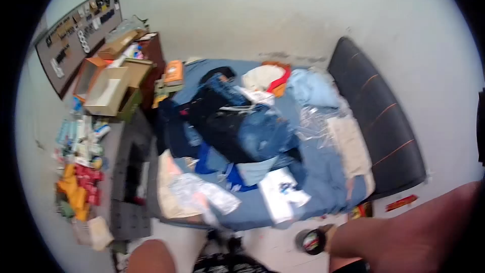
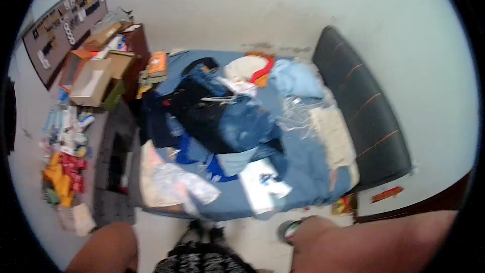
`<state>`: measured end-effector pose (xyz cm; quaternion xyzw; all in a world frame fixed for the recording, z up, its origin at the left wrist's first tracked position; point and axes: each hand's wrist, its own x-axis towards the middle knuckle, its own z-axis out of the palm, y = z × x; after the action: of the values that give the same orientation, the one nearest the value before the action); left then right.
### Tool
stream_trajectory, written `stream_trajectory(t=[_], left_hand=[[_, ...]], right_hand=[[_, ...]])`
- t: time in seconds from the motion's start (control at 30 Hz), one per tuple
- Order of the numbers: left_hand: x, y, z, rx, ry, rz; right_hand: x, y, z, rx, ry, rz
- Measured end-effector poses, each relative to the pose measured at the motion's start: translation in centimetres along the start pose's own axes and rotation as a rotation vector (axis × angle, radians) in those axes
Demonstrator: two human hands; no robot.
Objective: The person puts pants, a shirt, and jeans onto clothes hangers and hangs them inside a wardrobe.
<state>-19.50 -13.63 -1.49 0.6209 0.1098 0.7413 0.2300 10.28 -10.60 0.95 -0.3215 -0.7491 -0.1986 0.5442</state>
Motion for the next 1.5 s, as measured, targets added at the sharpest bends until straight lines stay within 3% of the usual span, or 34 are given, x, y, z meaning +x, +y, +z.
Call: stream_trajectory(t=[0.33,0.67,0.77,1.07,1.23,1.27,1.33,1.4,1.43,1.5], left_hand=[[1.7,-0.7,-8.4,0.113,0.032,-0.046],[2.7,4.1,-6.2,0.194,0.045,0.27],[2.9,5.0,-5.4,0.209,0.007,0.301],[3.4,5.0,-7.1,0.318,0.158,0.279],[0.0,-6.9,-9.2,0.42,0.365,0.026],[-1.2,-12.3,-9.2,0.436,0.398,-0.073],[-5.0,-14.1,-10.5,0.401,0.543,-0.225],[-10.0,-22.5,-10.5,0.387,0.604,-0.524],[-13.9,-26.7,-10.3,0.372,0.606,-0.699],[-22.0,-34.9,-10.0,0.419,0.471,-1.045]], right_hand=[[2.6,-2.1,7.5,0.006,-0.003,0.002],[3.2,-0.1,7.6,0.09,-0.015,-0.057],[2.9,0.6,6.7,0.107,0.006,-0.042],[5.3,-0.1,11.6,0.247,0.02,-0.035],[1.3,4.7,21.3,0.332,0.048,0.157],[-1.3,7.6,24.6,0.337,0.016,0.282],[-5.3,5.4,26.1,0.347,-0.024,0.517],[-16.6,9.4,32.1,0.504,-0.041,1.06],[-22.1,10.8,33.3,0.351,-0.175,1.133],[-33.7,12.1,33.3,0.46,-0.285,1.321]])
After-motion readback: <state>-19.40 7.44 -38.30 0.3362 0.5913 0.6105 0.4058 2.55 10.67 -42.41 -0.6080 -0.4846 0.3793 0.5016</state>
